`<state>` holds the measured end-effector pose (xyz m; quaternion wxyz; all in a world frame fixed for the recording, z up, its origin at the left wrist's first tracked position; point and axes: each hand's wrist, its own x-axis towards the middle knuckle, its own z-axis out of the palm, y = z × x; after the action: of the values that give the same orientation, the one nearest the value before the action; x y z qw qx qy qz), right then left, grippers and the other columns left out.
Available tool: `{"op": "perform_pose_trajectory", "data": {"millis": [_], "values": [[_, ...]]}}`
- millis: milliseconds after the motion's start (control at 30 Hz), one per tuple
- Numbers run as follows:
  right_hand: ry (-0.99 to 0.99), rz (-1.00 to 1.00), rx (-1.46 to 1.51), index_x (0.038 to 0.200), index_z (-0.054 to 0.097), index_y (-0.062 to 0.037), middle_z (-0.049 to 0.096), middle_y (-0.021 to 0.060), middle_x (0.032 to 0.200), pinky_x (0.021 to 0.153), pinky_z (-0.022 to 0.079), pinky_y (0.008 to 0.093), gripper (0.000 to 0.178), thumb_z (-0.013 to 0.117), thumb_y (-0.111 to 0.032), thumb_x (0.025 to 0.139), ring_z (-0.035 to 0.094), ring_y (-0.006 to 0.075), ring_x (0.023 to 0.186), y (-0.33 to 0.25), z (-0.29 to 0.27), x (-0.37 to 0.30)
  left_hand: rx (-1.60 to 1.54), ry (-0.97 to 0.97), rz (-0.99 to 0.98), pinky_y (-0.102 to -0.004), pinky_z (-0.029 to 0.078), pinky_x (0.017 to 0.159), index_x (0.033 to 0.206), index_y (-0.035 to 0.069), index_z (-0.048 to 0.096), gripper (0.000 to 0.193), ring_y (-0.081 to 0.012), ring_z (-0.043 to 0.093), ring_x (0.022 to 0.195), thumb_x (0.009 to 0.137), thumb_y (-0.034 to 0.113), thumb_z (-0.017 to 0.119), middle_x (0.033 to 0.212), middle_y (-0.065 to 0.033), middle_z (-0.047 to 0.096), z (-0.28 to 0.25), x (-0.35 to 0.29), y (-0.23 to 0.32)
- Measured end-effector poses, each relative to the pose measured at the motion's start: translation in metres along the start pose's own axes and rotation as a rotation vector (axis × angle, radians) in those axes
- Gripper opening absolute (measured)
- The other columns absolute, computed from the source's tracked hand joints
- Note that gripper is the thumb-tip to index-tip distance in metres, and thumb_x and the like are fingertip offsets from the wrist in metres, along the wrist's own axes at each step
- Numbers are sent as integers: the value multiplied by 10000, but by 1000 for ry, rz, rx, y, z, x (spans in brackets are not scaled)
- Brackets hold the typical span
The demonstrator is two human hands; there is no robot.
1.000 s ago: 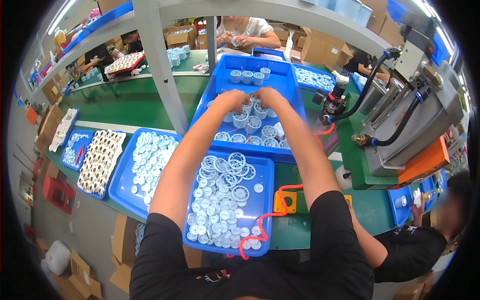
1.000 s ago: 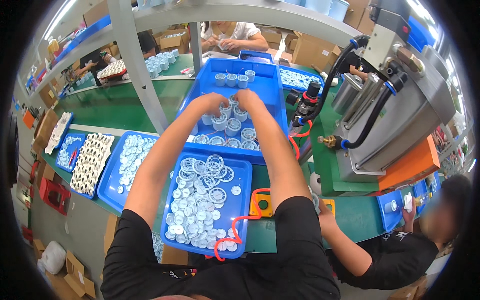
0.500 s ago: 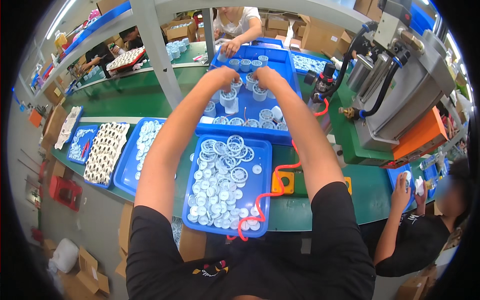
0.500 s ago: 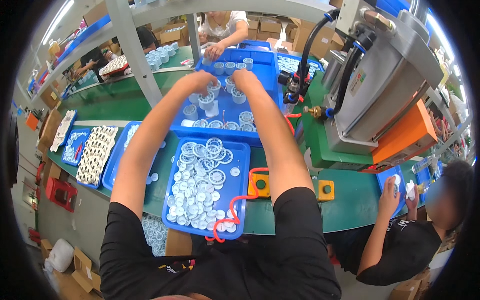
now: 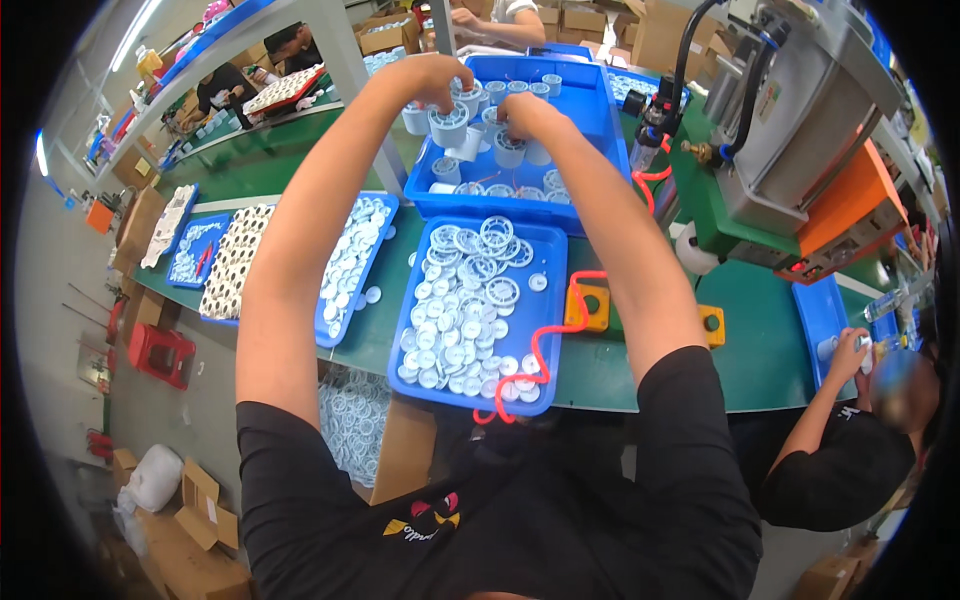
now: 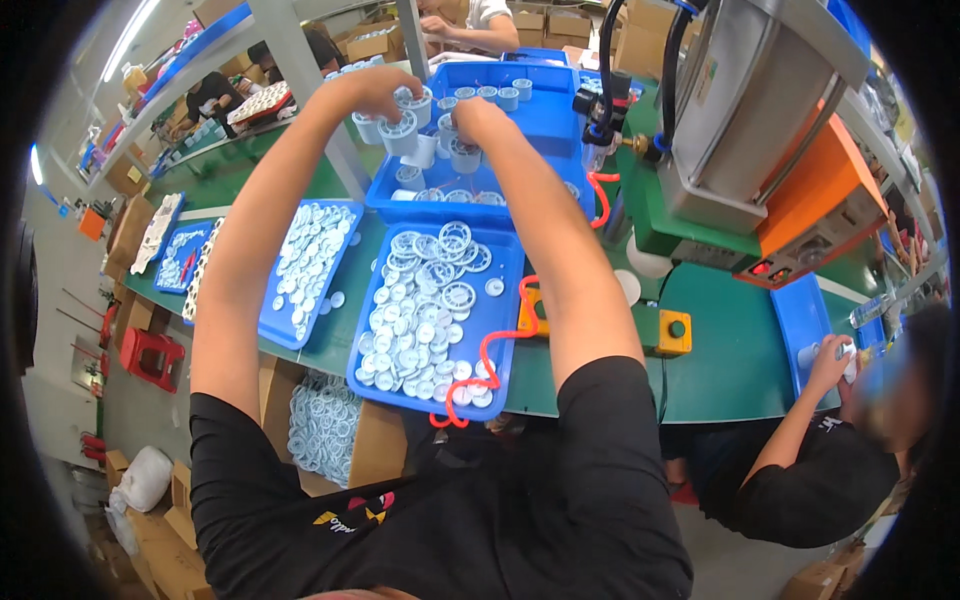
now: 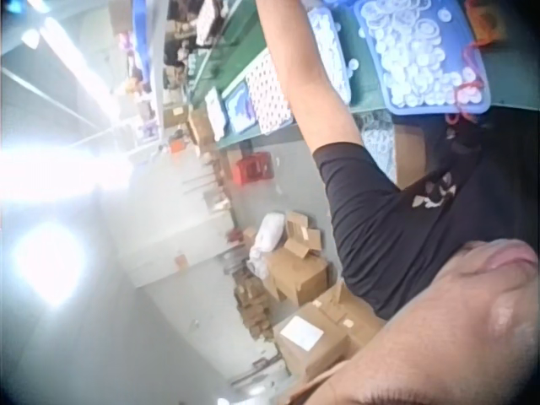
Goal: Assemble plastic circular components using a pneumatic press machine at a factory workstation.
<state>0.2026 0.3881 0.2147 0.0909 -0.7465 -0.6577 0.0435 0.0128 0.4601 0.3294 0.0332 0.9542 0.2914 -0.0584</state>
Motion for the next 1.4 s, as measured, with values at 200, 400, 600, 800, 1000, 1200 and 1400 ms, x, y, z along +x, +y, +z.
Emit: {"op": "perform_pose_trajectory", "data": {"millis": [200,400,600,800,1000,1200,1400], "values": [[-66,-32,8,1278,787,-198,753,129,1312,1009,607,456,506,830,-100,782,737,338,1186,-40,-8,-36,77,21,5,-390,591,648,1394,218,669,655,-236,726,741,771,104,836,1103,-118,758,-13,-62,15],[-104,-116,35,1341,767,-193,793,127,1206,842,654,441,581,805,-64,776,787,302,1030,-99,-36,-107,89,79,-73,-399,608,687,1407,206,659,658,-234,725,757,779,115,832,1133,-130,757,-22,-133,17],[-195,-170,71,1397,714,-166,749,178,1228,740,681,429,613,829,-69,802,781,338,965,-113,-45,-165,211,-30,95,-402,525,1065,1409,96,672,638,-331,671,1264,808,243,824,1404,-185,691,-56,-211,69],[-172,-212,-59,1442,691,-173,742,148,1297,734,667,421,687,842,-86,778,780,350,917,-129,-77,-236,221,-27,173,-413,526,1054,1397,85,673,618,-336,693,1208,818,242,819,1320,-198,724,-57,-280,125],[-179,-321,-149,1310,770,-140,791,197,1088,860,595,464,593,852,-196,725,746,366,987,-80,-90,-305,201,-63,194,-405,520,1086,1420,60,661,624,-335,692,1213,834,230,791,1344,-206,716,-38,-308,214],[-174,-218,-221,1209,780,-83,776,200,1125,905,583,489,443,808,-196,783,727,405,1032,-19,-97,-413,166,-108,423,-417,494,1118,1457,57,637,662,-356,677,1240,845,269,773,1376,-233,700,-10,-292,263],[-134,312,-119,1263,781,-162,749,216,1189,907,611,477,577,871,-149,693,736,397,1068,104,-63,-482,71,113,794,-447,535,1042,1396,114,674,595,-330,663,1231,810,103,776,1323,-165,710,66,-220,287]]}}
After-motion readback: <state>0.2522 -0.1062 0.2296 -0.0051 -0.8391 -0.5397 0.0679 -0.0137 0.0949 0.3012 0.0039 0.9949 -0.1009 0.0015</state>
